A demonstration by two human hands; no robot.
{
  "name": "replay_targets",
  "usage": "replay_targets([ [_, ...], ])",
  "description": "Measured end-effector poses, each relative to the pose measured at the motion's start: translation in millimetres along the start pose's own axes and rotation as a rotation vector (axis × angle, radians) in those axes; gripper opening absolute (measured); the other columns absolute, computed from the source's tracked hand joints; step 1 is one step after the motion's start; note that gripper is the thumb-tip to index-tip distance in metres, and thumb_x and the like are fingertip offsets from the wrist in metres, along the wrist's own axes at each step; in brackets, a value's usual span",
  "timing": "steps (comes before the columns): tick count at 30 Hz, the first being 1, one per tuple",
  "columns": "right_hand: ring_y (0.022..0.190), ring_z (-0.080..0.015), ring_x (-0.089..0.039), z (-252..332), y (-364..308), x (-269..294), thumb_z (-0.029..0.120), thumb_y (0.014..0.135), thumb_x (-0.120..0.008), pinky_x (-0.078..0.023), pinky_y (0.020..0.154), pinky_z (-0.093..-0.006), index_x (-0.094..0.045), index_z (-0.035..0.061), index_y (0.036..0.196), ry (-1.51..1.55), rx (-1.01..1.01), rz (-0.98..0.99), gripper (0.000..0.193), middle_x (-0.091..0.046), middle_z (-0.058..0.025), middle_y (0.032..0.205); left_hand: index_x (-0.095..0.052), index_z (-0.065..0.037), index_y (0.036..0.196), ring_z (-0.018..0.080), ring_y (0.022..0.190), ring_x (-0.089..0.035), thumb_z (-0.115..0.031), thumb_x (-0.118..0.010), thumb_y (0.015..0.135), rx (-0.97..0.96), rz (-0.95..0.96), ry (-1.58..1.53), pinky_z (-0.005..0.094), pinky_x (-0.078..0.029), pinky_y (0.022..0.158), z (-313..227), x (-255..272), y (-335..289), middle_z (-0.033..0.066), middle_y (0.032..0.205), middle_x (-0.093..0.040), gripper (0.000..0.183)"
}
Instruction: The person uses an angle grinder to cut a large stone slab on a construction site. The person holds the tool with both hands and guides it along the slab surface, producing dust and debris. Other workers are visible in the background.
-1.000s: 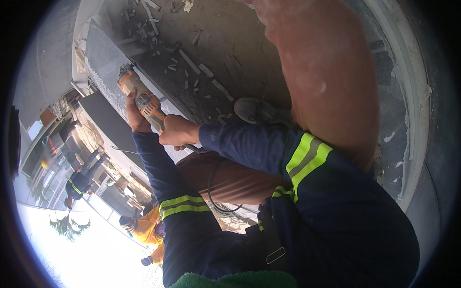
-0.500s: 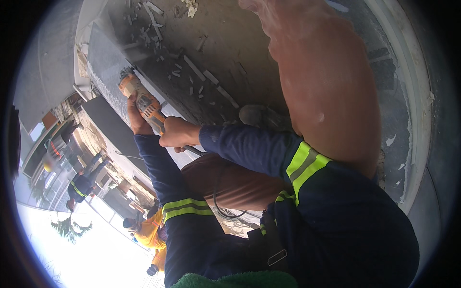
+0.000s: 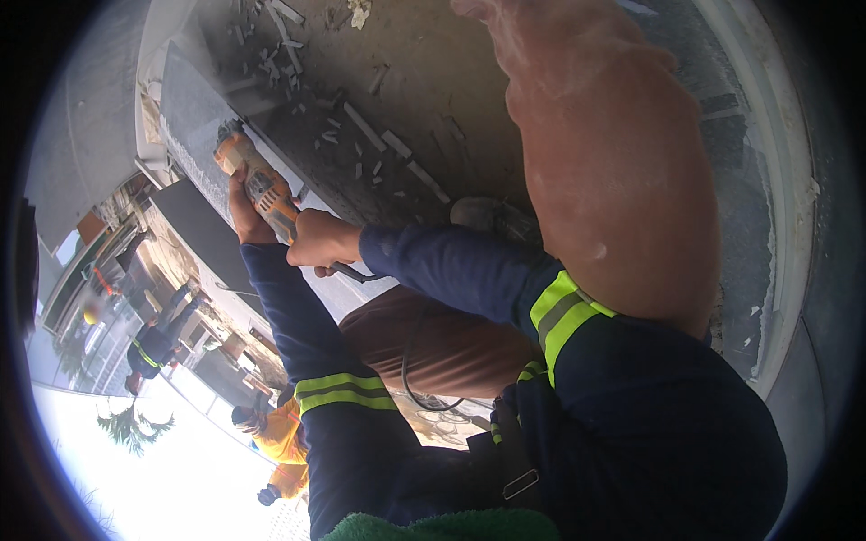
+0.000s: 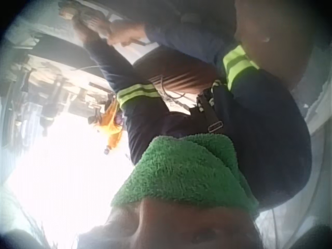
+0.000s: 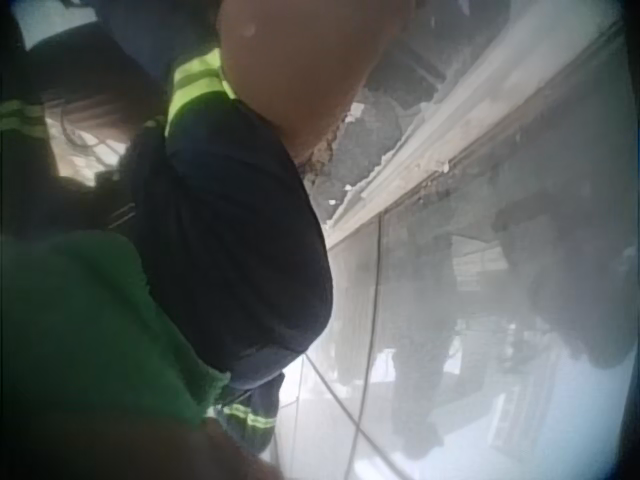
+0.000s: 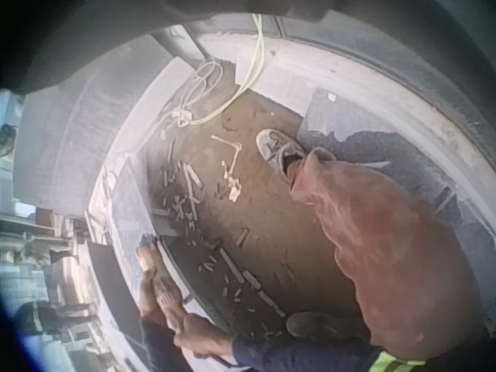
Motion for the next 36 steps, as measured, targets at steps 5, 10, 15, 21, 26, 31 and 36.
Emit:
replay_targets([
  [5, 0.052, -0.0228, -0.066, 2, 9, 3, 0.007, 0.083, -0.070, -0.050, 0.042, -0.0367, -0.061, -0.0149, 0.090, -0.001, -0.008, -0.017, 0.025, -0.064, -0.0185, 0.070, -0.056, -0.002, 0.122, 0.0239, 0.082, -0.069, -0.036, -0.059, 0.101, 0.027, 0.038, -0.034, 0.0393, -0.060, 0.073, -8, -6, -1, 0.0120, 0.098, -0.066, 0.040],
  [10, 0.052, -0.0232, -0.066, 0, 20, 3, 0.007, 0.082, -0.069, -0.050, 0.043, -0.0365, -0.062, -0.0138, 0.088, 0.025, -0.023, -0.008, 0.023, -0.064, -0.0180, 0.070, -0.056, -0.003, 0.122, 0.0238, 0.083, -0.070, -0.036, -0.059, 0.102, 0.051, 0.047, -0.035, 0.0394, -0.060, 0.073, -10, -6, 2, 0.0112, 0.098, -0.067, 0.039],
  [15, 0.053, -0.0229, -0.065, 5, 12, -1, 0.008, 0.082, -0.069, -0.050, 0.044, -0.0362, -0.062, -0.0132, 0.090, -0.002, -0.039, -0.002, 0.023, -0.065, -0.0185, 0.070, -0.057, -0.002, 0.122, 0.0242, 0.082, -0.070, -0.035, -0.059, 0.102, 0.080, 0.047, -0.071, 0.0400, -0.060, 0.073, -10, -3, -1, 0.0108, 0.096, -0.067, 0.038],
  [21, 0.053, -0.0233, -0.066, 10, -10, 0, 0.010, 0.083, -0.067, -0.051, 0.045, -0.0362, -0.061, -0.0129, 0.091, -0.053, -0.054, 0.007, 0.025, -0.065, -0.0191, 0.068, -0.057, -0.002, 0.111, 0.0287, 0.067, -0.070, -0.047, -0.059, 0.097, -0.039, -0.030, 0.041, 0.0446, -0.061, 0.057, -10, -13, -15, 0.0146, 0.085, -0.068, 0.046],
  [26, 0.053, -0.0227, -0.066, 3, -17, 1, 0.010, 0.084, -0.067, -0.051, 0.045, -0.0362, -0.060, -0.0124, 0.091, -0.035, -0.038, 0.010, 0.025, -0.065, -0.0186, 0.066, -0.057, -0.001, 0.112, 0.0279, 0.068, -0.070, -0.044, -0.059, 0.098, -0.035, -0.008, 0.030, 0.0420, -0.060, 0.059, -9, -25, -27, 0.0146, 0.085, -0.068, 0.045],
  [31, 0.052, -0.0217, -0.065, 3, -29, -2, 0.011, 0.084, -0.067, -0.052, 0.045, -0.0358, -0.060, -0.0113, 0.089, -0.038, -0.038, 0.016, 0.024, -0.064, -0.0181, 0.066, -0.057, -0.001, 0.113, 0.0274, 0.067, -0.069, -0.043, -0.060, 0.099, -0.070, -0.018, 0.009, 0.0408, -0.060, 0.061, -7, -29, -39, 0.0136, 0.085, -0.067, 0.045],
  [36, 0.051, -0.0212, -0.065, -3, -22, -2, 0.009, 0.084, -0.068, -0.051, 0.044, -0.0356, -0.059, -0.0113, 0.088, 0.007, -0.017, 0.014, 0.023, -0.063, -0.0168, 0.066, -0.057, -0.001, 0.113, 0.0275, 0.068, -0.069, -0.045, -0.059, 0.098, -0.085, -0.004, 0.005, 0.0417, -0.060, 0.060, -4, -26, -34, 0.0135, 0.086, -0.066, 0.046],
])
Point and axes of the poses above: each hand's wrist, its own y-axis towards the middle knuckle, its own x-axis out of the back of the hand, z = x × y, the point moved 4 cm from there along y, towards the middle knuckle
